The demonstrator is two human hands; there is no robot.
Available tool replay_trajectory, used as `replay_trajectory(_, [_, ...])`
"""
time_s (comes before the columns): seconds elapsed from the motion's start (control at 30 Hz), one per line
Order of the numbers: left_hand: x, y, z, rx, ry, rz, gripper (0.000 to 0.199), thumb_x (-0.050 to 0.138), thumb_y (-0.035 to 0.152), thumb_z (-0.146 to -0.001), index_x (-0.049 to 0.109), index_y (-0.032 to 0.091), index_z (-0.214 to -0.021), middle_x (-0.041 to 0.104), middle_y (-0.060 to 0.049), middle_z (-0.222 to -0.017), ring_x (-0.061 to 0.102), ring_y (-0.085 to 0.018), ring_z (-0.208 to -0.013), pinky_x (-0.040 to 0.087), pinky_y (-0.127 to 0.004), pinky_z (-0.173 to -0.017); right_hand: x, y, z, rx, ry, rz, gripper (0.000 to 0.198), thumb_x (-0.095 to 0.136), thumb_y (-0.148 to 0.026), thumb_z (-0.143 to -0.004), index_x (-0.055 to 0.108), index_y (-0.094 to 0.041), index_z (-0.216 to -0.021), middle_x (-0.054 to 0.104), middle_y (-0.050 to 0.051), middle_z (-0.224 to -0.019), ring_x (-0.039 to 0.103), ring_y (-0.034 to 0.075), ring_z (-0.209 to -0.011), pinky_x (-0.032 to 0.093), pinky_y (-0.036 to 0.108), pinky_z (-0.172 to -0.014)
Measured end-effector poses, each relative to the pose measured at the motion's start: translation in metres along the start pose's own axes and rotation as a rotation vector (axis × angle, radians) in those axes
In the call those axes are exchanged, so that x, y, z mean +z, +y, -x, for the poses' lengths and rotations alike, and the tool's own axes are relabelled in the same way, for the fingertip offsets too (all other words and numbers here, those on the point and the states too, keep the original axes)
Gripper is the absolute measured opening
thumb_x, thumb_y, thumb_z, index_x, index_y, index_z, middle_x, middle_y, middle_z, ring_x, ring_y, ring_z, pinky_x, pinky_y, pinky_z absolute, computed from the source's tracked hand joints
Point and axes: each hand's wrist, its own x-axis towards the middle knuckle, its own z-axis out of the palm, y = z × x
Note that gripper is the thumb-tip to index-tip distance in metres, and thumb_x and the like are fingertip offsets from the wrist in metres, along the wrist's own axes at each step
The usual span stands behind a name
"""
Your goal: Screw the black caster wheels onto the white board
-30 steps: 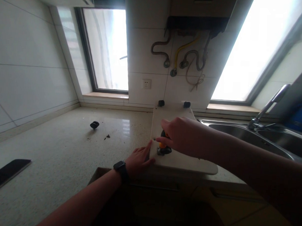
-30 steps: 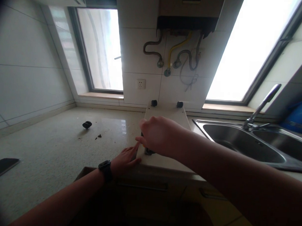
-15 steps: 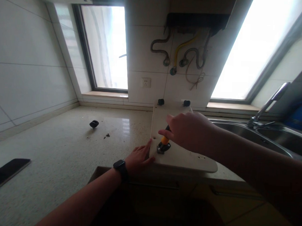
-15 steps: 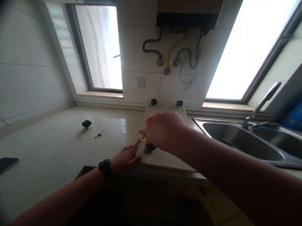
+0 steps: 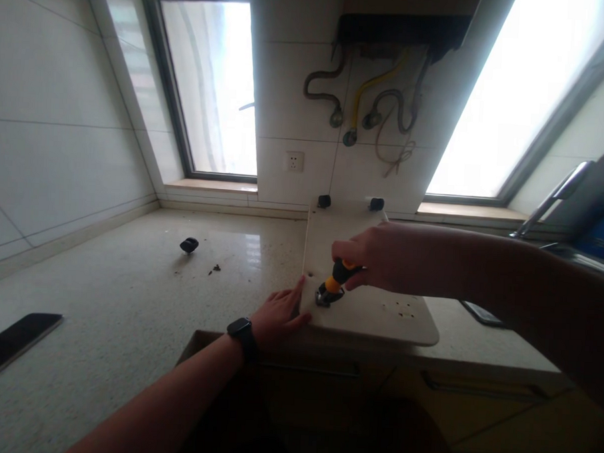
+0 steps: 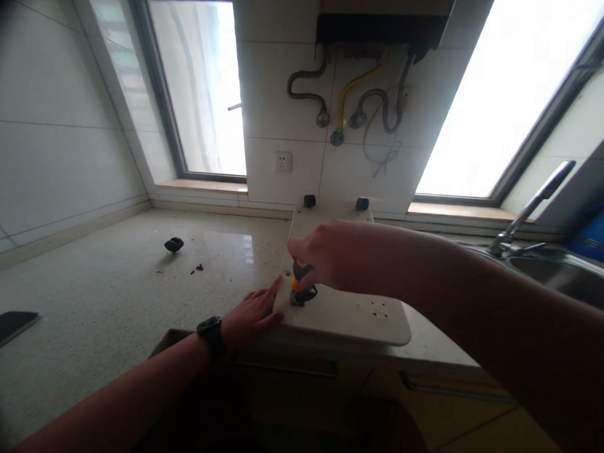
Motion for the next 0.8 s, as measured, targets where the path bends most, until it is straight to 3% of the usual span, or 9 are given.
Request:
replay_trajectory(0.2, [0.001,-0.001,0.0,-0.02,-0.015,-0.008,0.087,0.038,0.062,-0.102,-0.001,0.018,-0.165,0.037,-0.016,-0.164,0.039,-0.036,-0.148,0.03,-0.057,-0.119,-0.013,-0.008,0.001,0.124,-0.072,-0.006,0.026,0.065,-0.043,-0.092,0.066,-0.018,-0.1,0.068,0.003,-0.074,0.058,0.015,-0.059,0.03,0.026,-0.054])
replay_trajectory(0.4, [0.003,-0.001,0.0,-0.005,0.011,0.002,0.078,0.032,0.057,-0.105,-0.001,0.019,-0.165,0.042,-0.015,-0.162,0.041,-0.034,-0.147,0.031,-0.056,-0.118,-0.001,-0.003,0.001,0.203,-0.07,0.048,0.039,0.055,-0.053,-0.094,0.067,-0.016,-0.088,0.065,0.004,-0.067,0.051,0.013,-0.05,0.028,0.027,-0.049])
replay_trajectory(0.8, [0.001,0.002,0.0,0.009,0.024,-0.014,0.074,0.031,0.052,-0.106,0.003,0.018,-0.165,0.05,-0.015,-0.156,0.047,-0.033,-0.143,0.035,-0.055,-0.116,-0.001,-0.006,-0.026,0.226,-0.016,0.083,0.047,0.056,-0.057,-0.092,0.07,-0.017,-0.07,0.062,0.009,-0.061,0.046,0.014,-0.047,0.03,0.031,-0.048])
